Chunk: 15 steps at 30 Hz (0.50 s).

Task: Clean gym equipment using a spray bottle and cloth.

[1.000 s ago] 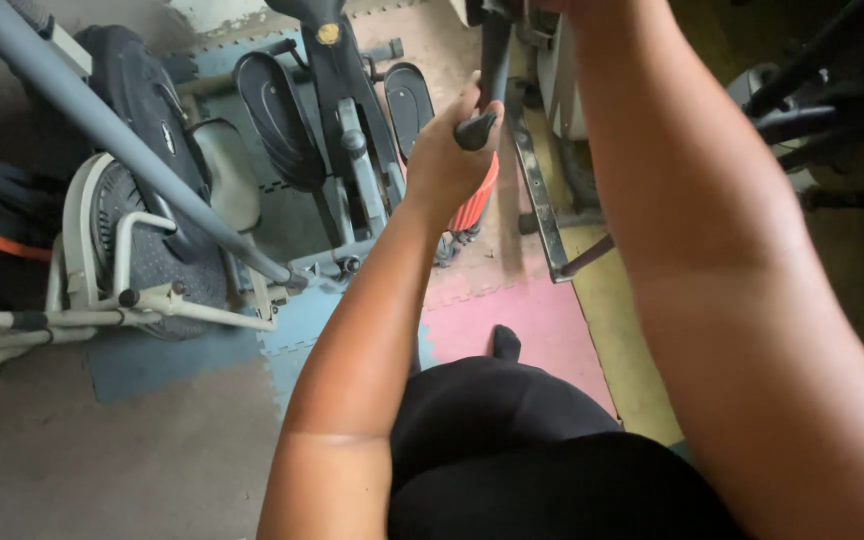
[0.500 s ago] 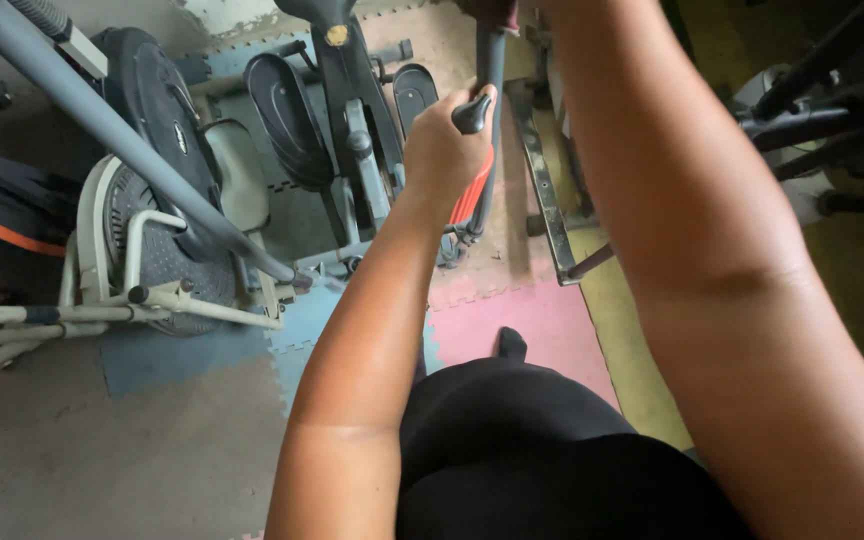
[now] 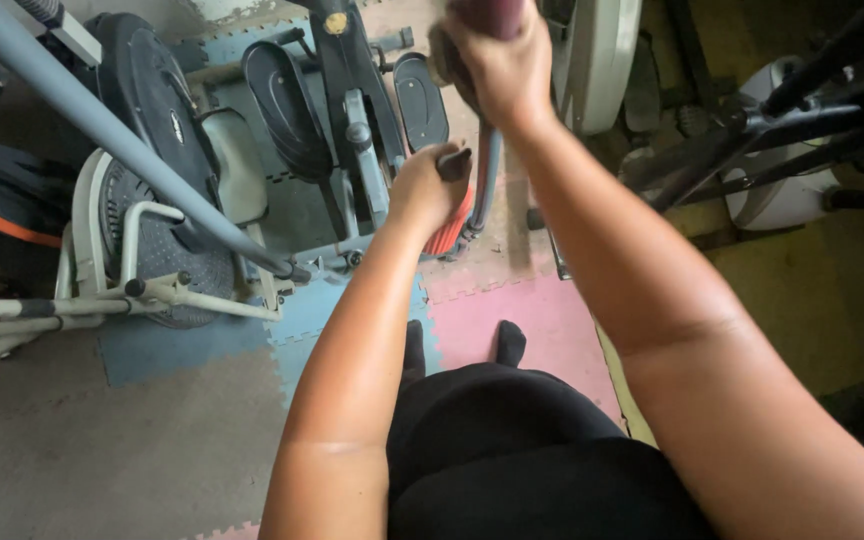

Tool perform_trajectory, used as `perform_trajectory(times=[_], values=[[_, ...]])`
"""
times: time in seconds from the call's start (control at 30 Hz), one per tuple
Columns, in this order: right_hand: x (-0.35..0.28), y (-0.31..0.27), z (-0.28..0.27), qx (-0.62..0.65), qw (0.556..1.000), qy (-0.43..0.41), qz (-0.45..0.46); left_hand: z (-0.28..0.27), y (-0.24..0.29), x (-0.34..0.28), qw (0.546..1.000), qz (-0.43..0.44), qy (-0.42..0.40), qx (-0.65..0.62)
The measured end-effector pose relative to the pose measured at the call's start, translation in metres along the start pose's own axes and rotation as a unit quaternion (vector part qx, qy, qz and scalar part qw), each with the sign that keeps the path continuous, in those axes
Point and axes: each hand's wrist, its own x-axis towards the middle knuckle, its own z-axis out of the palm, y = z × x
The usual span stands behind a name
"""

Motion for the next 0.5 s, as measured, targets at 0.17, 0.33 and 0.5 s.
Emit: perform_trajectory(times=[0.17, 0.33, 0.5], values=[[-0.049, 0.046, -0.018, -0.214, 0.960, 0.098, -0.151, -0.004, -0.010, -0.013, 0.997, 0.037, 0.051, -0.041], [-0.053, 0.079, -0.053, -0.182, 0.961, 0.167, -0.123, -0.025, 0.009, -0.017, 0.989, 0.092, 0.111, -0.042], [-0.005, -0.013, -0.019, -0.150, 0.971, 0.121, -0.144, -0.039, 0.029, -0.017, 0.967, 0.181, 0.166, -0.070]])
